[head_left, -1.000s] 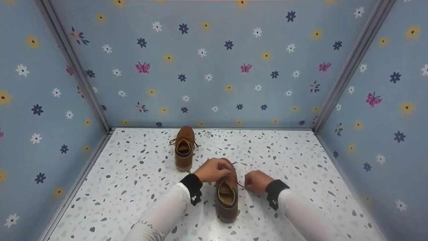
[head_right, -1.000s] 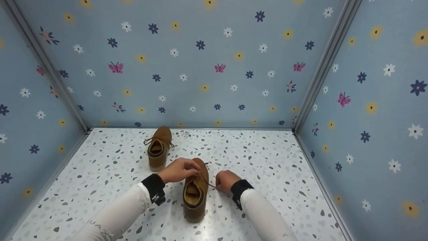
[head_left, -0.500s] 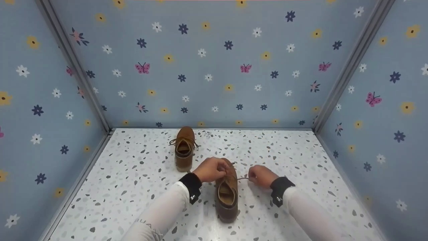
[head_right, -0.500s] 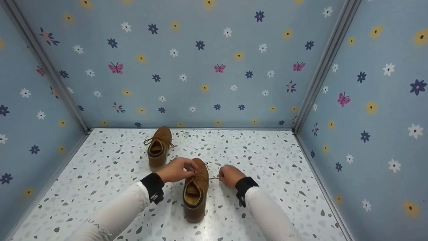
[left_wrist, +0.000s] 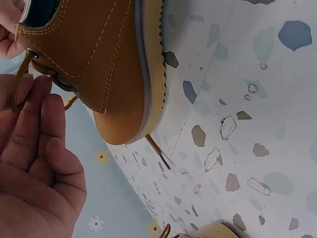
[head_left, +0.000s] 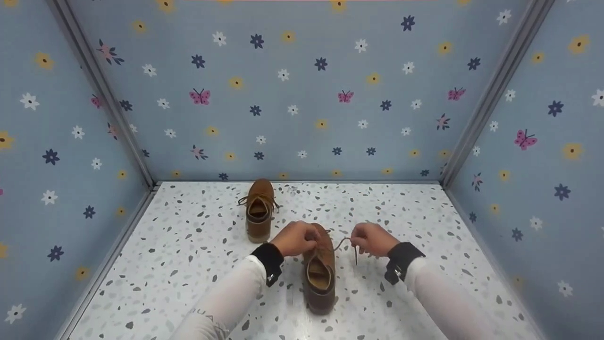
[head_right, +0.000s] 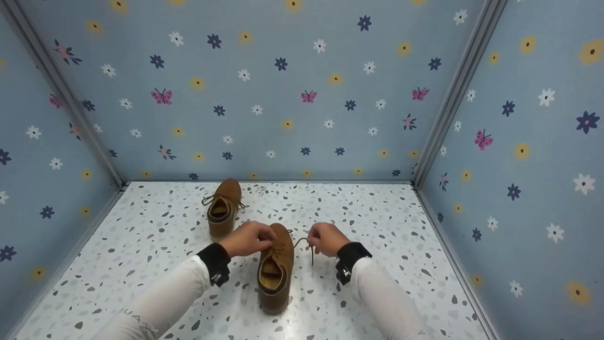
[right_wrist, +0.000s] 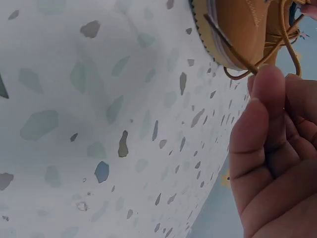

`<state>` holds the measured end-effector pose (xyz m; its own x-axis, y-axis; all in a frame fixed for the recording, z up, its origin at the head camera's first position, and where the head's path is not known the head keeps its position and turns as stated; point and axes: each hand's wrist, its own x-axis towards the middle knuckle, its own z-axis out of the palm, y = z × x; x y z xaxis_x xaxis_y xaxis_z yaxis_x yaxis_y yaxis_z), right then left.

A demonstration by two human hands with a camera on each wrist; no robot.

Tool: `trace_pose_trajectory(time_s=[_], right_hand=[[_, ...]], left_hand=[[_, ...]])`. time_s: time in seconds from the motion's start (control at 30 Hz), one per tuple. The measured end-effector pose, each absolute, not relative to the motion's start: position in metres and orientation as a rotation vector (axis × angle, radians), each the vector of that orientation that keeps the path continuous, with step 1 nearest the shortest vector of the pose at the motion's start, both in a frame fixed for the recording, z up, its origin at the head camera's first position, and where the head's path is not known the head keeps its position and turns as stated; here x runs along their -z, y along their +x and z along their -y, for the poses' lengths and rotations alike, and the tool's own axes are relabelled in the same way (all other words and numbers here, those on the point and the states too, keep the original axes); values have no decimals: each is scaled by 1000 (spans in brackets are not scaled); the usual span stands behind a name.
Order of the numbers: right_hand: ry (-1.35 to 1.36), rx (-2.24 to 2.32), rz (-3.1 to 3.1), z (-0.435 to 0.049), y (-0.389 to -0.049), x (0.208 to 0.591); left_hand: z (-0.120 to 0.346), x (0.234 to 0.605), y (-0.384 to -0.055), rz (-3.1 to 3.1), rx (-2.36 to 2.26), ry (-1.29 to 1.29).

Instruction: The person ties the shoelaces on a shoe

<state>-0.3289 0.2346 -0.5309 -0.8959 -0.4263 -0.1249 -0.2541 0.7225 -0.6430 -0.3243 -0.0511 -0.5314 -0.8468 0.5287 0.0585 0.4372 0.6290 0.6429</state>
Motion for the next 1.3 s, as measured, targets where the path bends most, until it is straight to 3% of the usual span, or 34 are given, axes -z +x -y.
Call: trace_pose_trajectory(time_s=[0.73,1.07,1.3], right_hand=[[-799,1440,-2458,-196,-309,506],[-926,1337,-2472,-183,-301,512],[-1218,1081,-2603,-178,-297,513]], left_hand=[[51,533,-326,-2659,-1077,750],[51,533,-325,-2667,-1100,759],[51,534,-326,-2691,-1082,763]])
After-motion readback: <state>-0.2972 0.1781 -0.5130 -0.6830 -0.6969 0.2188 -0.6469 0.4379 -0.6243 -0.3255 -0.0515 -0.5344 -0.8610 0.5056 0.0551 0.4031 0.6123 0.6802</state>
